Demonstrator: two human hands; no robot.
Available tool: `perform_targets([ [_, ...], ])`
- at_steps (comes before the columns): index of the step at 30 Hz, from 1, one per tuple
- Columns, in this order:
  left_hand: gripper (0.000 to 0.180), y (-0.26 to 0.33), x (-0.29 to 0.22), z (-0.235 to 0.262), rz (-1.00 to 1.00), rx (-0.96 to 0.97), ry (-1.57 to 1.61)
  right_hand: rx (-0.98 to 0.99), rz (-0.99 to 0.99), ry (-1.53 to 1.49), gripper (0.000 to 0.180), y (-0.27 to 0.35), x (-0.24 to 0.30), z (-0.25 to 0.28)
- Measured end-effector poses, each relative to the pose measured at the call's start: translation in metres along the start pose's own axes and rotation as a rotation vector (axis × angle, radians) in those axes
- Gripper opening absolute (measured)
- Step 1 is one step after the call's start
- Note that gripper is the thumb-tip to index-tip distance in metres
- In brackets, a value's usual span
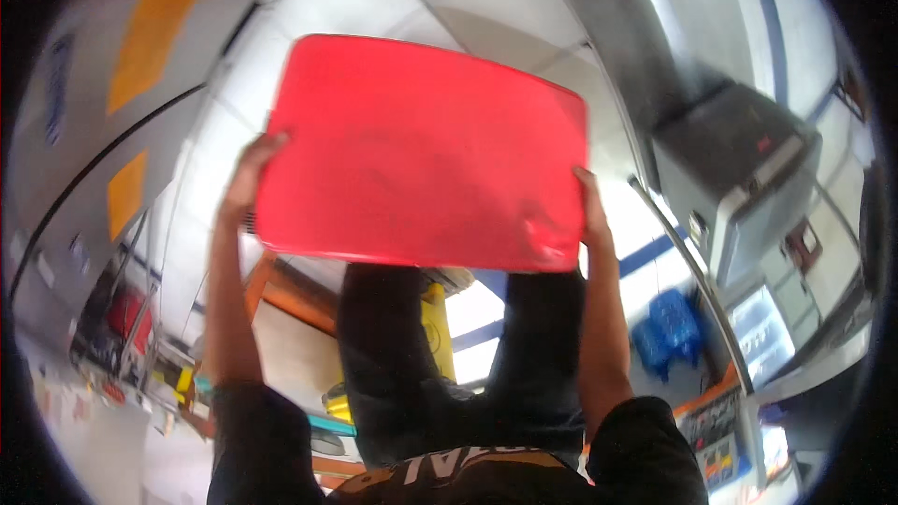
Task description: The person unscrews a metal latch from a red cooler box using a screwdriver and then lifts the lid.
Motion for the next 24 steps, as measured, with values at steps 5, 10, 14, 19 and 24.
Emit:
perform_targets([
  [5, 0.064, 0.115, 0.059, 0.025, -0.193, -0.21, 0.194, 0.112, 0.029, -0.141, 0.062, 0.022, 0.093, -0.042],
  [10, 0.074, 0.319, 0.091, 0.038, -0.331, -0.382, 0.48, 0.274, 0.143, 0.042, 0.067, 0.084, 0.249, -0.075],
  [14, 0.074, 0.475, 0.108, 0.025, -0.438, -0.367, 0.688, 0.489, 0.327, 0.176, 0.078, 0.19, 0.4, -0.14],
  [19, 0.062, 0.645, 0.188, 0.01, -0.59, -0.602, 0.873, 0.79, 0.431, 0.259, 0.066, 0.33, 0.489, -0.241],
  [24, 0.052, 0.744, 0.235, -0.021, -0.482, -0.789, 1.104, 1.048, 0.456, 0.241, 0.054, 0.381, 0.524, -0.334],
])
Point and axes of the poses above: each hand's wrist, its own y-axis away from the middle knuckle, its own z-axis out of the back of the hand, x = y × z, the point moved 10 cm from there along -y, towards the middle knuckle, and after that the axes turned 11 degrees about z, right-handed, at the moved point
